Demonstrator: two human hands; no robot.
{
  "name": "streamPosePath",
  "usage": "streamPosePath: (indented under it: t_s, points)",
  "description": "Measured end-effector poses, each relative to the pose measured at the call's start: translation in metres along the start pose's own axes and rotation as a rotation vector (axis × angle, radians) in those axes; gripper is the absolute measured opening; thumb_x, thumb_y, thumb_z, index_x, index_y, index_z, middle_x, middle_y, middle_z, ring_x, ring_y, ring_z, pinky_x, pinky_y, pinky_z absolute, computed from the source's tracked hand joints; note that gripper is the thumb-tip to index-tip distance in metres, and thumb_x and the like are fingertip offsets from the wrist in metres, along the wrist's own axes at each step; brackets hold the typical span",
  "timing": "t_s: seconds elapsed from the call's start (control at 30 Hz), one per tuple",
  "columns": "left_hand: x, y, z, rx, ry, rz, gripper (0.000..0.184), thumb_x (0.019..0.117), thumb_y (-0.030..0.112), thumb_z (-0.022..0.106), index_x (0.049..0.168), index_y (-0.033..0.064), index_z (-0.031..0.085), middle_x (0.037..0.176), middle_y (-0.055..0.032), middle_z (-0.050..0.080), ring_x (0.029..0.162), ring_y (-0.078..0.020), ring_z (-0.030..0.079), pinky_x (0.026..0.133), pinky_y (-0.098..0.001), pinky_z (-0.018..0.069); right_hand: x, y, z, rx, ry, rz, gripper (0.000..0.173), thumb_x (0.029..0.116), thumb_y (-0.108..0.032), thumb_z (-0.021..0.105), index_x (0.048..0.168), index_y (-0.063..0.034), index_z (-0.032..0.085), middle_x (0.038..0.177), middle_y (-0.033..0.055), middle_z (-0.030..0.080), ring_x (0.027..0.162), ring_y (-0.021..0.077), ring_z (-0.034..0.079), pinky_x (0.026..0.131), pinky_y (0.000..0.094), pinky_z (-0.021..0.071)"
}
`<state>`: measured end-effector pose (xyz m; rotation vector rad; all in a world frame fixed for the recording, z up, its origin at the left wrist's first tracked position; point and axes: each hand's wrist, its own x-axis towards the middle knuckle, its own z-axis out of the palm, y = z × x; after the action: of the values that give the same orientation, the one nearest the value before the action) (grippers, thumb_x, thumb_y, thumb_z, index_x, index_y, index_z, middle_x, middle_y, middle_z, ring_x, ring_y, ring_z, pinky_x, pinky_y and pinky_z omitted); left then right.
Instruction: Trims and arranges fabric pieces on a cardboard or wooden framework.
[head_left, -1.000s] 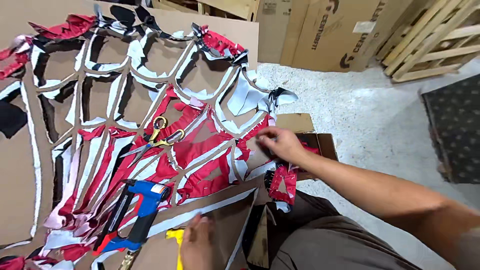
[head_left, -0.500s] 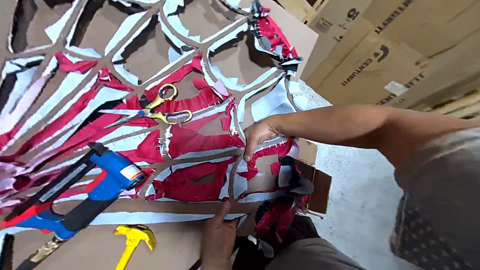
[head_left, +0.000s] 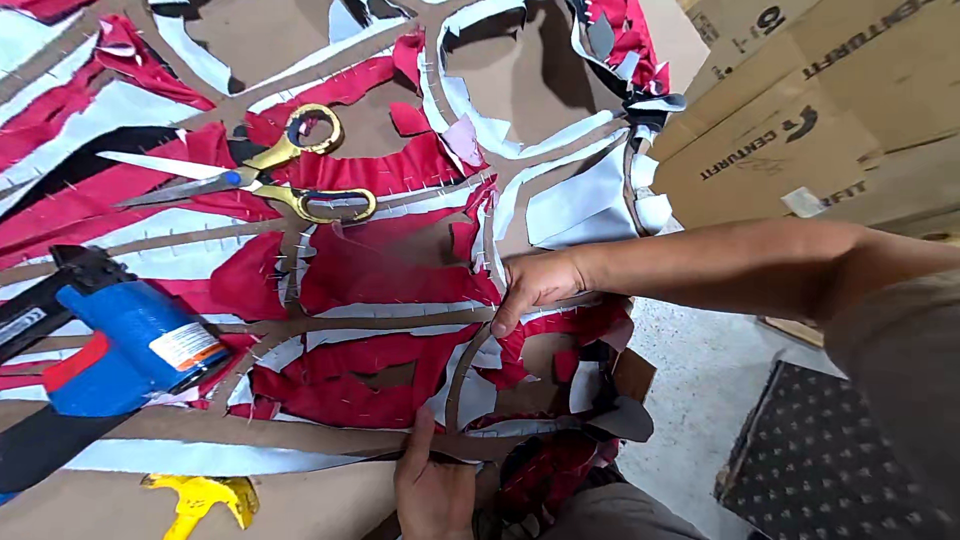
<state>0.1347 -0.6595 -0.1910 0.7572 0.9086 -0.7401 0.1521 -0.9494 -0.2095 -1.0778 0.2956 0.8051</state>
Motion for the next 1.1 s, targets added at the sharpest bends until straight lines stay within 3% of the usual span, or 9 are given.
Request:
streamPosePath:
  t_s: [0.1,0.2,0.43,0.57,0.63,0.73,0.9,1.0,1.1]
  points:
    - [0.001,0.0,-0.004,-0.055,-0.032,-0.001,0.032,0.0857,0.018,0.08,0.112,0.0048,0.068,0.103,-0.0148,0.074,0.097,-0.0258,0.075,0.084,-0.0496,0.0634,0.001,0.004,-0.002,0.017,-0.036,-0.048,0.036,0.08,0.011,0.074,0.112,-0.0035,0.067,0.102,0.0016,0.075,0.095,0.0088,0.072,0.088,0.0319,0.0614]
    - [0.0,0.001,-0.007,-0.056,-0.041,0.007,0.035,0.0816,0.019,0.083,0.11,0.0053,0.069,0.102,-0.0149,0.075,0.097,-0.0249,0.075,0.084,-0.0485,0.0633,0.002,0.006,-0.001,0.036,-0.083,-0.099,0.036,0.0801,0.012,0.072,0.112,-0.0053,0.066,0.101,0.0,0.075,0.094,0.0075,0.072,0.087,0.031,0.0618]
    - [-0.016,0.013,0.002,-0.032,-0.049,0.05,0.018,0.0968,0.019,0.068,0.112,0.0098,0.071,0.105,-0.0112,0.076,0.101,-0.0208,0.074,0.089,-0.0447,0.062,-0.001,-0.016,0.011,-0.172,-0.096,0.031,0.03,0.0909,-0.002,0.072,0.12,-0.0041,0.067,0.107,-0.0009,0.073,0.1,0.0039,0.069,0.092,0.0258,0.0592]
    - [-0.017,0.015,0.007,0.091,-0.042,0.124,0.024,0.1086,0.024,0.046,0.119,0.0149,0.065,0.112,-0.0016,0.076,0.11,-0.0123,0.071,0.098,-0.0366,0.0587,0.007,-0.011,0.003,-0.141,-0.174,-0.02,0.032,0.0885,0.0,0.072,0.119,-0.0032,0.066,0.108,-0.002,0.073,0.102,0.0029,0.069,0.093,0.0238,0.0586]
    - [-0.015,0.014,0.006,0.108,-0.034,0.141,0.022,0.1081,0.022,0.047,0.118,0.0147,0.066,0.111,-0.0007,0.076,0.11,-0.0111,0.07,0.098,-0.0353,0.0586,0.006,-0.009,0.004,-0.081,-0.166,-0.036,0.032,0.0865,0.004,0.071,0.117,-0.0039,0.066,0.106,-0.0022,0.073,0.101,0.0034,0.069,0.092,0.024,0.0589]
    - [-0.008,0.012,-0.001,0.036,-0.097,0.118,0.02,0.1017,0.025,0.062,0.115,0.0132,0.07,0.111,-0.0065,0.076,0.11,-0.0159,0.071,0.098,-0.0393,0.0584,0.006,-0.004,0.007,-0.003,-0.144,-0.048,0.033,0.0851,0.007,0.07,0.116,-0.0043,0.065,0.105,-0.0013,0.073,0.098,0.0049,0.069,0.09,0.0256,0.0597]
    - [-0.004,0.012,-0.009,0.033,-0.122,0.122,0.024,0.0961,0.03,0.07,0.114,0.0148,0.072,0.113,-0.0069,0.075,0.112,-0.016,0.07,0.1,-0.0407,0.0576,0.007,0.003,0.008,0.061,-0.189,-0.054,0.03,0.0884,0.006,0.067,0.116,-0.0044,0.064,0.105,-0.0009,0.072,0.099,0.006,0.07,0.09,0.0274,0.0602]
    - [-0.004,0.012,-0.009,0.028,-0.115,0.12,0.026,0.0974,0.031,0.068,0.116,0.0132,0.07,0.114,-0.0083,0.075,0.112,-0.0179,0.07,0.1,-0.0421,0.0575,0.009,0.003,0.008,0.076,-0.206,-0.044,0.031,0.0893,0.007,0.066,0.118,-0.0047,0.064,0.107,-0.0009,0.072,0.101,0.006,0.069,0.092,0.0271,0.0595]
    - [-0.005,0.012,-0.004,0.059,-0.078,0.109,0.028,0.105,0.031,0.054,0.124,0.0116,0.062,0.117,-0.0088,0.073,0.114,-0.0188,0.069,0.1,-0.0437,0.0573,0.009,-0.001,0.009,0.016,-0.172,-0.008,0.029,0.0902,0.006,0.067,0.117,-0.0037,0.065,0.105,0.0001,0.072,0.099,0.006,0.07,0.091,0.0268,0.0596]
